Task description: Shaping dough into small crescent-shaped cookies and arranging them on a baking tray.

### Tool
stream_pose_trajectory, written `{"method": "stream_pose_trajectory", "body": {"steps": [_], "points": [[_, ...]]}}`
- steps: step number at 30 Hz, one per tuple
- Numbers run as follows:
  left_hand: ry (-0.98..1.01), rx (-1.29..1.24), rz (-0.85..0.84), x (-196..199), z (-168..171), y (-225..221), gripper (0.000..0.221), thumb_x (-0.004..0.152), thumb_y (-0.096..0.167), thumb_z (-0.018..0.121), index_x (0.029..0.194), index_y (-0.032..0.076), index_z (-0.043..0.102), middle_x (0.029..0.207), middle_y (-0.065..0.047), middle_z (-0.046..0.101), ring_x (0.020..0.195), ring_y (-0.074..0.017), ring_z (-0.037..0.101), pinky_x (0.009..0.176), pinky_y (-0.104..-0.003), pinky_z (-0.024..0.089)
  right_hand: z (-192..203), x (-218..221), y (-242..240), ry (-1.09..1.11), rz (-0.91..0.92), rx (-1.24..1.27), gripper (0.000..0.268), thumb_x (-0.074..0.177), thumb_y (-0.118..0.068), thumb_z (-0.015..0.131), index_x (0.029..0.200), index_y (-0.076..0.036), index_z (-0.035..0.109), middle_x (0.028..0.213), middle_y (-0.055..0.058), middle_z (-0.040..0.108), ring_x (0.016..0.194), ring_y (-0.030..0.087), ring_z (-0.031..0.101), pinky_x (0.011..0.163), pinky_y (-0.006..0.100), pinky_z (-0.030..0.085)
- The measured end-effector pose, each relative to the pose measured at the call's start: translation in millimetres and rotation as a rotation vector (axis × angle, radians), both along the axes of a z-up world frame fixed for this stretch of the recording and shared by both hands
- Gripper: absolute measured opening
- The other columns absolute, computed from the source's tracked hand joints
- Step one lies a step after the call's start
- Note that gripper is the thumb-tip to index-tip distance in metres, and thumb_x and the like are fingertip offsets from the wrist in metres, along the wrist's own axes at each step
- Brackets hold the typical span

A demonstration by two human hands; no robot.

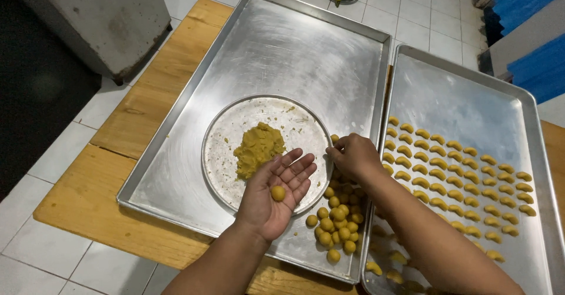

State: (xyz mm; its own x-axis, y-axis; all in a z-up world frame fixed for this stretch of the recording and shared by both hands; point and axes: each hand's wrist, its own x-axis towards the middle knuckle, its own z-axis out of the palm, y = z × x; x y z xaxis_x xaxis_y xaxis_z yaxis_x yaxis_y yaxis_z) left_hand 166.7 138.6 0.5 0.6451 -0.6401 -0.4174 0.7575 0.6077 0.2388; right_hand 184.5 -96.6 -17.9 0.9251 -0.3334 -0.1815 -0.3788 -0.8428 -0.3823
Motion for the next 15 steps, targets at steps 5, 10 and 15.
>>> {"method": "stream_pose_trajectory", "body": {"steps": [5,10,15], "points": [[0.072,0.108,0.034,-4.3,32.4,1.9,0.045,0.095,0.027,0.048,0.129,0.001,0.061,0.135,-0.024,0.067,0.13,-0.0334,0.062,0.108,-0.039,0.045,10.8,15.9,29.6,0.207,-0.133,0.081,0.029,0.09,-0.034,0.067,0.088,-0.009,0.08,0.081,0.011,0.076,0.076,0.024,0.069,0.068,0.039,0.051],[0.043,0.124,0.091,-6.5,32.4,6.1,0.045,0.094,0.025,0.05,0.129,0.0,0.062,0.132,-0.025,0.069,0.127,-0.0321,0.064,0.108,-0.039,0.045,15.1,9.7,36.0,0.263,0.061,0.194,0.019,0.089,-0.029,0.071,0.079,-0.015,0.08,0.067,0.0,0.068,0.065,0.013,0.059,0.059,0.032,0.044],[0.017,0.136,0.127,-6.5,26.9,6.9,0.044,0.093,0.029,0.051,0.126,0.002,0.063,0.13,-0.025,0.069,0.129,-0.0348,0.063,0.111,-0.043,0.045,47.0,-50.7,-5.3,0.217,0.58,0.396,0.048,0.066,-0.033,0.096,0.11,-0.021,0.08,0.101,-0.004,0.075,0.095,0.016,0.069,0.083,0.032,0.057]]}}
